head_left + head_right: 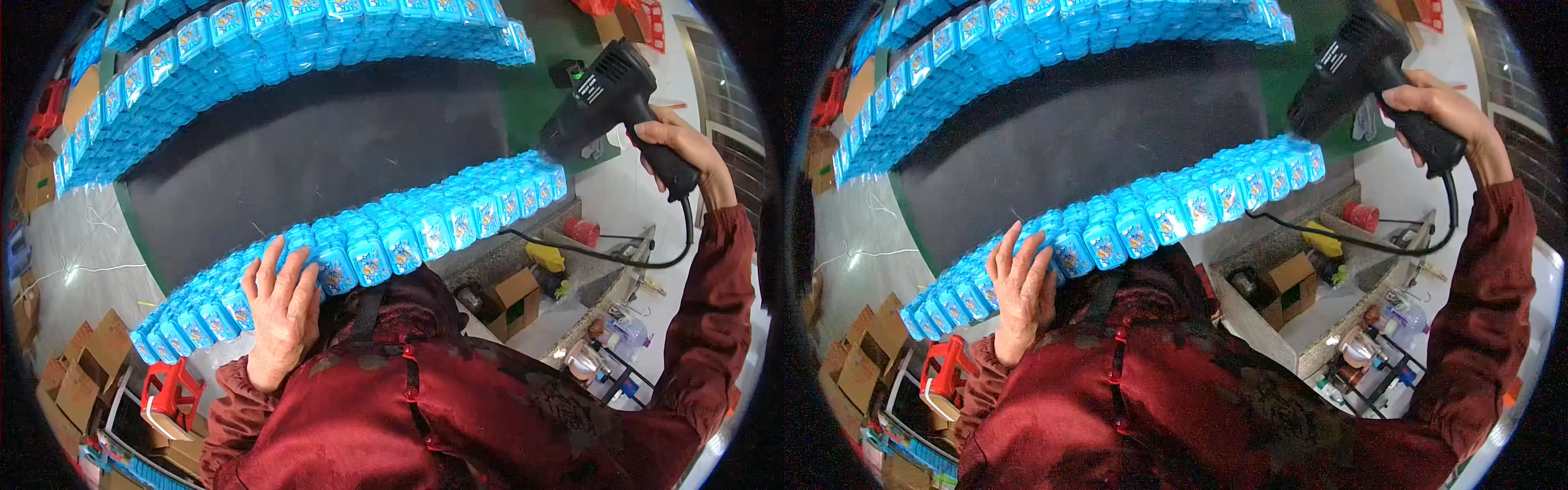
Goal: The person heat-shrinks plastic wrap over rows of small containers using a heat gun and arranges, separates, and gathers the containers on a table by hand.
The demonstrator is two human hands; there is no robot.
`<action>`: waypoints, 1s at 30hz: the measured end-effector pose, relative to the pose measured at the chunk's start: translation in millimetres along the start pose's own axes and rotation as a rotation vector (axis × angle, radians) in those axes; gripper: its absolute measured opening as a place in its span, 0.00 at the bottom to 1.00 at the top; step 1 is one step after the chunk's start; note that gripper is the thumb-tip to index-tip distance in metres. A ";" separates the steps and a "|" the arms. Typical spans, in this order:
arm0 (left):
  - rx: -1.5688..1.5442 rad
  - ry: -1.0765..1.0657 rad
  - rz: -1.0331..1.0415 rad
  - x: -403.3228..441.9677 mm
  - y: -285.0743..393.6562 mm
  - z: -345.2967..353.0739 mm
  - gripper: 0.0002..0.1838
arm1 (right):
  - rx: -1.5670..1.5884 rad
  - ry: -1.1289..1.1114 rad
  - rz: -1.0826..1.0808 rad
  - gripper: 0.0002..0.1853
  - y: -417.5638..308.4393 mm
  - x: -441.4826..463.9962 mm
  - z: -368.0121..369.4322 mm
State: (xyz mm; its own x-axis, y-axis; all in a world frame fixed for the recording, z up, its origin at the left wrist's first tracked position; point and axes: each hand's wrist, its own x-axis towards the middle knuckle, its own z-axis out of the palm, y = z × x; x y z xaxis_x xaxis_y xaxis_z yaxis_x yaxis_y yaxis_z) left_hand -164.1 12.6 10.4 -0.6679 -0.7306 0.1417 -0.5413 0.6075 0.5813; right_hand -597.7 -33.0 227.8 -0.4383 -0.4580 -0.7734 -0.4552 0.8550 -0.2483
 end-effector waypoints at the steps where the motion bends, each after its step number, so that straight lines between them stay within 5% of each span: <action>1: -0.003 0.008 -0.001 -1.5 -0.9 0.3 0.16 | 0.010 0.018 -0.024 0.13 0.2 4.8 1.7; 4: -0.001 0.033 -0.015 -6.0 -4.1 -1.3 0.16 | 0.038 0.061 -0.104 0.13 -4.2 22.1 8.1; 11: 0.014 0.019 -0.082 -12.9 -4.8 -6.8 0.16 | 0.201 -0.433 -0.069 0.11 -67.7 30.7 107.5; 19: 0.062 0.165 -0.207 -30.8 -11.8 -19.1 0.15 | -0.134 -0.214 0.075 0.13 -33.2 95.5 84.6; 24: 0.085 0.191 -0.237 -32.0 -17.7 -25.8 0.15 | 0.151 -0.308 -0.042 0.14 -77.2 67.5 155.3; 26: 0.088 0.188 -0.241 -31.7 -19.0 -27.4 0.15 | 0.121 -0.560 -0.048 0.15 -99.2 65.7 178.3; 30: 0.111 0.202 -0.270 -36.0 -24.2 -34.6 0.16 | 0.105 -0.515 -0.074 0.14 -110.5 65.3 192.7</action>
State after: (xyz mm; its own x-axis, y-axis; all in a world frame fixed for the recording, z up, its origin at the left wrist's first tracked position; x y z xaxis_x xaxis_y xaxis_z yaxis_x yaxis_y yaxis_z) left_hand -109.2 13.5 19.0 -0.3848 -0.9095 0.1573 -0.7441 0.4065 0.5302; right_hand -426.7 -110.5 92.3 0.0418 -0.3620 -0.9312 -0.3786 0.8568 -0.3501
